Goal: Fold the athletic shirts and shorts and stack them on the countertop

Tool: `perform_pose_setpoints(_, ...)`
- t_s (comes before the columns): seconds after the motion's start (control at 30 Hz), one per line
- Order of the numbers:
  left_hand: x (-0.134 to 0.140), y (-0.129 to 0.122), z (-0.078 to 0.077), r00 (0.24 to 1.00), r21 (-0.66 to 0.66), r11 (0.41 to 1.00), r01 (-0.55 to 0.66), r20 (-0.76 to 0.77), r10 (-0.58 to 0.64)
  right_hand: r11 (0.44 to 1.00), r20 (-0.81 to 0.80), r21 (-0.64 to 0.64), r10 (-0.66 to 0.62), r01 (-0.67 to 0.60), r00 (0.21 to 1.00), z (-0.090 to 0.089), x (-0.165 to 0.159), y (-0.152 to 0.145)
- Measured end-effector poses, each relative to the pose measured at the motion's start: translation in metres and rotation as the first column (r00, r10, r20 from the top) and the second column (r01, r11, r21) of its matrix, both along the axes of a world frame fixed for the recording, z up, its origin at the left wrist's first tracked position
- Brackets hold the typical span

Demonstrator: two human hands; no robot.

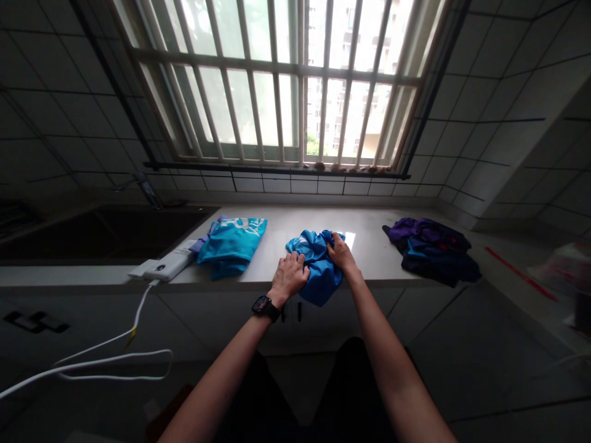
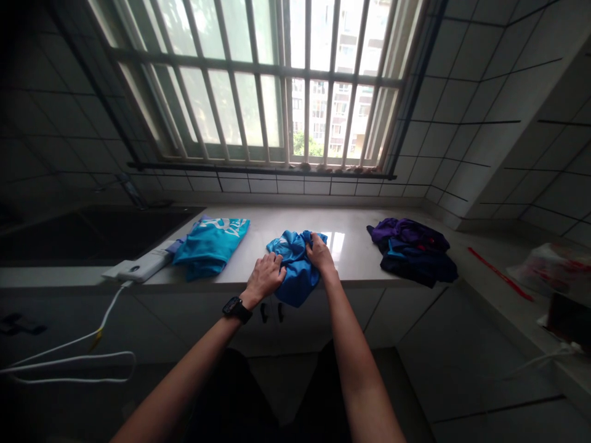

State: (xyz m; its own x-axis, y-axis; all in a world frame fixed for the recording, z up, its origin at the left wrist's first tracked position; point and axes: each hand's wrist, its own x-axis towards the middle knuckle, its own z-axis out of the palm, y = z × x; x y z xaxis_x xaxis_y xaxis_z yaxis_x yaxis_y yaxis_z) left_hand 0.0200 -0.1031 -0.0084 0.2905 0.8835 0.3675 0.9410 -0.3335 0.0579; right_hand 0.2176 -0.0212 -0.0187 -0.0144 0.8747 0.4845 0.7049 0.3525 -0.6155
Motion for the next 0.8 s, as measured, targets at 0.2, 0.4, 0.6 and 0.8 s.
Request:
perform_pose_setpoints(0.2, 0.000, -0.001, 0.002, 1.000, -0.011, 1.000, 0.002, -0.021, -0.002, 1.000, 0.093, -0.017, 0.015, -0.013, 0.996, 0.002, 0.001, -0.001)
perform_pose_setpoints(0.4, 0.000, 0.001, 0.004, 1.000, -0.039, 0.999, -0.013, -0.009, 0.013, 0.999, 0.104, -0.046, -0.008, 0.013, 0.995, 0.003, 0.002, -0.001)
perform_pose_setpoints(0.6, 0.000, 0.001, 0.003, 0.999, -0.038, 0.999, -0.003, 0.035, 0.004, 0.999, 0.109, -0.029, -0.012, 0.016, 0.994, 0.003, 0.001, -0.002)
perform_pose_setpoints(0.8, -0.015, 0.020, 0.007, 0.922, -0.207, 0.965, 0.162, 0.379, -0.074, 0.998, 0.116, -0.064, -0.018, 0.026, 0.993, 0.005, 0.000, -0.003)
